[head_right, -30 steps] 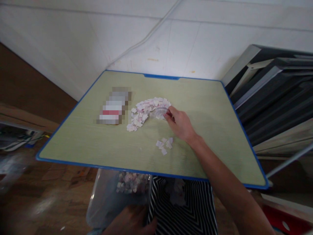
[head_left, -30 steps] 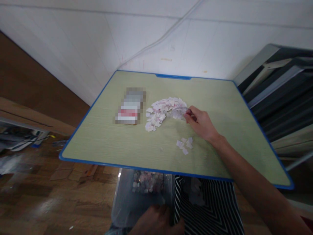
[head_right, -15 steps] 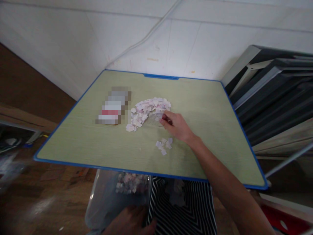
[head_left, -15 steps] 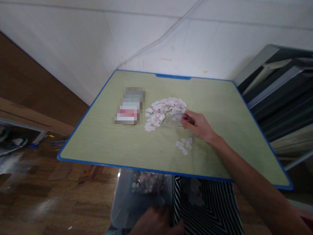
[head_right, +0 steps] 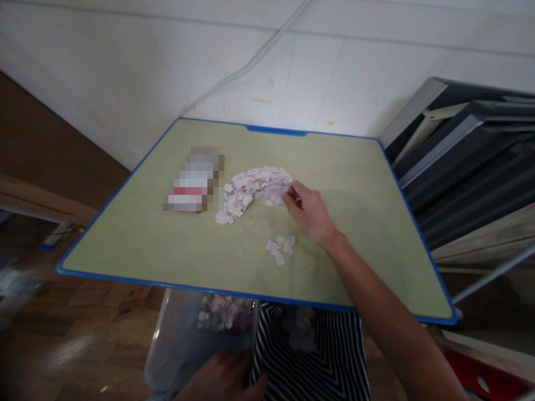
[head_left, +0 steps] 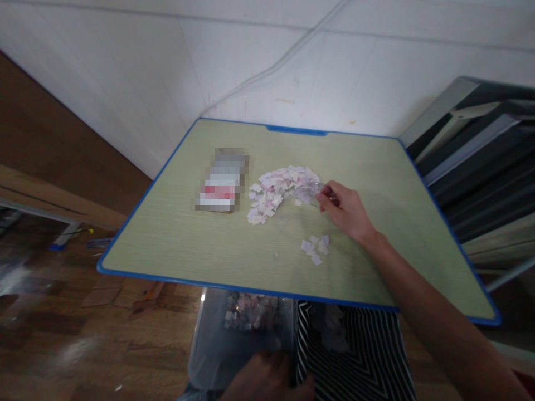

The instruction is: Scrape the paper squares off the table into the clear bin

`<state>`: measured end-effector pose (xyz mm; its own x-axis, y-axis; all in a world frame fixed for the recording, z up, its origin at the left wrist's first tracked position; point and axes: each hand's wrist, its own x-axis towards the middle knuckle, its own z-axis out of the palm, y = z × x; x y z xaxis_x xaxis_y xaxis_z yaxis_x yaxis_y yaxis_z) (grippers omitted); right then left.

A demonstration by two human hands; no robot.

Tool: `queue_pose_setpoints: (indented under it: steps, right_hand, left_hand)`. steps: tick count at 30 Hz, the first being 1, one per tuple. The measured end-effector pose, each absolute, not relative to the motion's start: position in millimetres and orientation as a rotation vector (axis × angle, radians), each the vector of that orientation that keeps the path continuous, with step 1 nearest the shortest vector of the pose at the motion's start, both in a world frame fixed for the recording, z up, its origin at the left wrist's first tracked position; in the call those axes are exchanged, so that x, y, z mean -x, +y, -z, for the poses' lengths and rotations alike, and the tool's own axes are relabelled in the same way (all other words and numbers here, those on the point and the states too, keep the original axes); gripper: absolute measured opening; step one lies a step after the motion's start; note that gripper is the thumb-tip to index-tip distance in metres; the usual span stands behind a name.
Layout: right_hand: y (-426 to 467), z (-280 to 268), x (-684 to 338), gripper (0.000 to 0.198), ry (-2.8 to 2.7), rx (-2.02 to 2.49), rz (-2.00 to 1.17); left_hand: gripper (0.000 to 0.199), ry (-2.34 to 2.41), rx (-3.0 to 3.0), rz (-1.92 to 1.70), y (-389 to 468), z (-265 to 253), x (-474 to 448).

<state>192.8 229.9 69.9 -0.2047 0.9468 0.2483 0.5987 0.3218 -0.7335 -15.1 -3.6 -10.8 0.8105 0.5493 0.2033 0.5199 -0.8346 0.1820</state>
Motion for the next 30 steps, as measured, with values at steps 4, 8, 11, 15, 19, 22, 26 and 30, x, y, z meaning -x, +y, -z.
queue_pose_setpoints:
  steps: [4, 8, 11, 15, 19, 22, 26, 30]
  right_hand:
    - [230, -69, -192, 0.015, -2.029, 1.413, -0.577]
    - [227, -73, -190, 0.017, -2.084, 1.319, -0.687]
    - [227, -71, -189, 0.019, -1.974, 1.291, -0.757]
    - [231, -66, -188, 0.016, -1.927, 1.349, -0.672]
    - [232, -69, -188, 0.016, -2.027, 1.341, -0.651]
    - [231, -72, -190, 0.019, -2.001, 1.292, -0.72]
    - [233, -71, -190, 0.017, -1.907, 1.325, -0.664]
    - [235, -69, -186, 0.016, -2.029, 1.363, -0.585]
  left_hand:
    - [0.045, 0.848, -2.87, -0.329, -5, 15, 15]
    - [0.046, 0.815, -2.893, -0.282, -6, 18, 16]
    - [0.044, 0.823, -2.887, -0.267, -6, 16, 16]
    - [0.039, 0.846, -2.858, -0.278, -6, 14, 16]
    - [0.041, 0.818, -2.863, -0.331, -5, 13, 16]
    - [0.047, 0.812, -2.881, -0.34, -3, 11, 16]
    - [0.048, 0.805, -2.882, -0.362, -1, 5, 15]
    - [0.042, 0.828, -2.885, -0.373, 0, 2, 13]
